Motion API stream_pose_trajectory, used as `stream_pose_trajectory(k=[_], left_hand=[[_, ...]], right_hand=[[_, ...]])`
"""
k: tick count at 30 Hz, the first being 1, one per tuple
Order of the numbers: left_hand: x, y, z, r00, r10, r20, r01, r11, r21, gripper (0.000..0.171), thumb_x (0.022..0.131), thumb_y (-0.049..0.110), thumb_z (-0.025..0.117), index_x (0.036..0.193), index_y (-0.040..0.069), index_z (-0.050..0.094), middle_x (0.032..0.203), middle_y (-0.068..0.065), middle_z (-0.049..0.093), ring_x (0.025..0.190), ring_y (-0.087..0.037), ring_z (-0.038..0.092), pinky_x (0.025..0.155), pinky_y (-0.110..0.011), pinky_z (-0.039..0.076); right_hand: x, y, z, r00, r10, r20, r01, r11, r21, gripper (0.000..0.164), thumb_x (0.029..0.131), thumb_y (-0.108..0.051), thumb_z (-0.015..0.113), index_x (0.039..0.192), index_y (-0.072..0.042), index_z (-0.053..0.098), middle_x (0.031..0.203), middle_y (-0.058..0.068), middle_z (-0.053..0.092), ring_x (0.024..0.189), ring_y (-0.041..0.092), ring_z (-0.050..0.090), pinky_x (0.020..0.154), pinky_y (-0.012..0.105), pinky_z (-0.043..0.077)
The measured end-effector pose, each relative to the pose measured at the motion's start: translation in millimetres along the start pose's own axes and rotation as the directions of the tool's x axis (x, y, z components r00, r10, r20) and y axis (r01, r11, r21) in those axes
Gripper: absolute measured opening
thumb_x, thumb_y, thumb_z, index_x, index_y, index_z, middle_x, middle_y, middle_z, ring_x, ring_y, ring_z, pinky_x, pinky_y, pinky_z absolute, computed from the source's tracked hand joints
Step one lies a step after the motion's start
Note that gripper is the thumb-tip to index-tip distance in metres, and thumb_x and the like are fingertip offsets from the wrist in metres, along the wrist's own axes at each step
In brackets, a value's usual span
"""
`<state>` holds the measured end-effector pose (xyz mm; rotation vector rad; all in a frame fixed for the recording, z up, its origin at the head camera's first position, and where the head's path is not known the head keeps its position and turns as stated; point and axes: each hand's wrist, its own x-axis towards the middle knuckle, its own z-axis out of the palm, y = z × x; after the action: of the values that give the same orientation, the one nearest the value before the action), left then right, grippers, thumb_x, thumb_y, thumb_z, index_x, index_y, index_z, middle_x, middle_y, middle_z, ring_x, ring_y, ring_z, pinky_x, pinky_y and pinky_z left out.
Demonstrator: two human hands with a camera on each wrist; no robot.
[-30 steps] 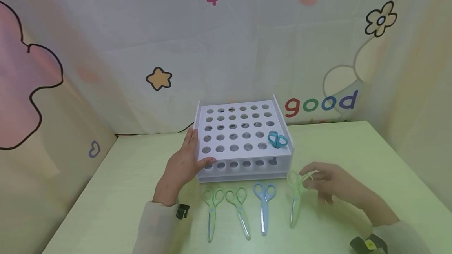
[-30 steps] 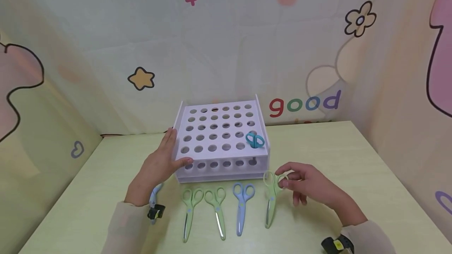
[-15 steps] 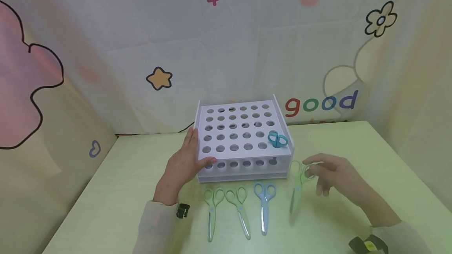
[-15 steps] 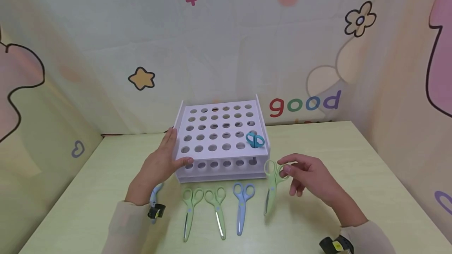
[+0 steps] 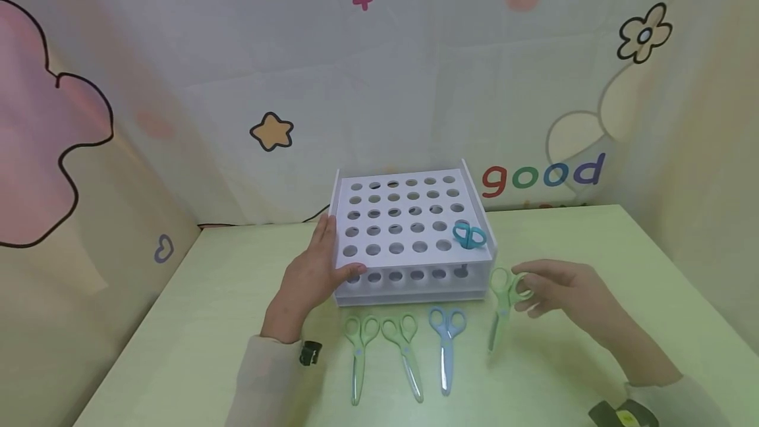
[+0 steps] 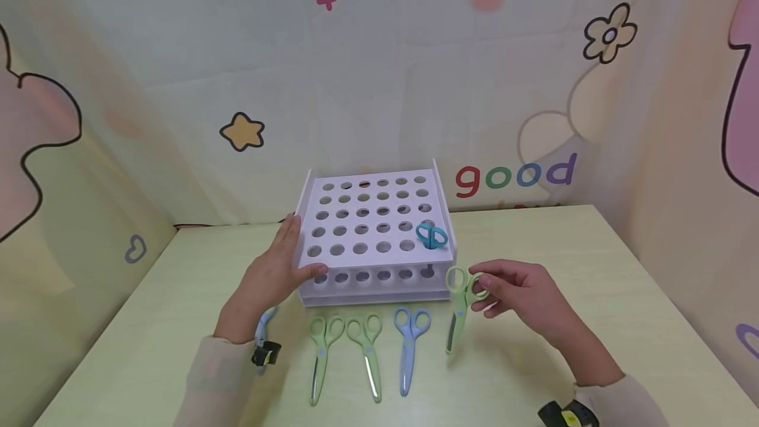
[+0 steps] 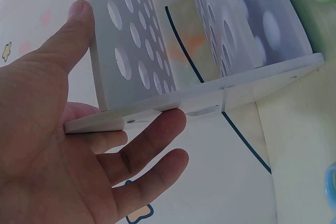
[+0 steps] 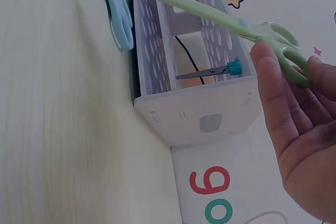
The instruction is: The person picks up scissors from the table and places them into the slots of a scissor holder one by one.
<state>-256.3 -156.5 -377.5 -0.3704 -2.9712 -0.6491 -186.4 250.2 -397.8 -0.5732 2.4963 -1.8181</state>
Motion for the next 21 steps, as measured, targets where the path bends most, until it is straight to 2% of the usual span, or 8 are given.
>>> stream_pose_trajectory(k=[8, 21], left_hand=[[0.4, 0.7, -0.3, 1.0, -0.012, 0.006, 0.012, 1.0, -0.004, 0.112, 0.088, 0.052, 0.075, 0.162, 0.004, 0.007, 0.169, -0.012, 0.002, 0.094, -0.028, 0.06, 0.065, -0.034, 0.045], [1.7, 0.5, 0.6, 1.0, -0.019, 0.01, 0.019, 1.0, 0.002, 0.112, 0.088, 0.053, 0.074, 0.162, 0.005, 0.007, 0.169, -0.012, 0.003, 0.097, -0.029, 0.06, 0.067, -0.035, 0.046]], right_hand=[[-0.2, -7.8, 2.1, 1.0, -0.012, -0.018, 0.012, 1.0, 0.0, 0.026, 0.104, -0.006, 0.055, 0.123, 0.012, 0.062, 0.099, 0.007, 0.075, 0.081, 0.027, 0.074, 0.068, 0.037, 0.058], [4.4, -22.0, 4.2, 0.999, 0.007, -0.044, -0.009, 0.999, -0.048, 0.027, 0.104, -0.012, 0.058, 0.121, 0.008, 0.065, 0.101, 0.01, 0.075, 0.083, 0.026, 0.074, 0.071, 0.038, 0.058]])
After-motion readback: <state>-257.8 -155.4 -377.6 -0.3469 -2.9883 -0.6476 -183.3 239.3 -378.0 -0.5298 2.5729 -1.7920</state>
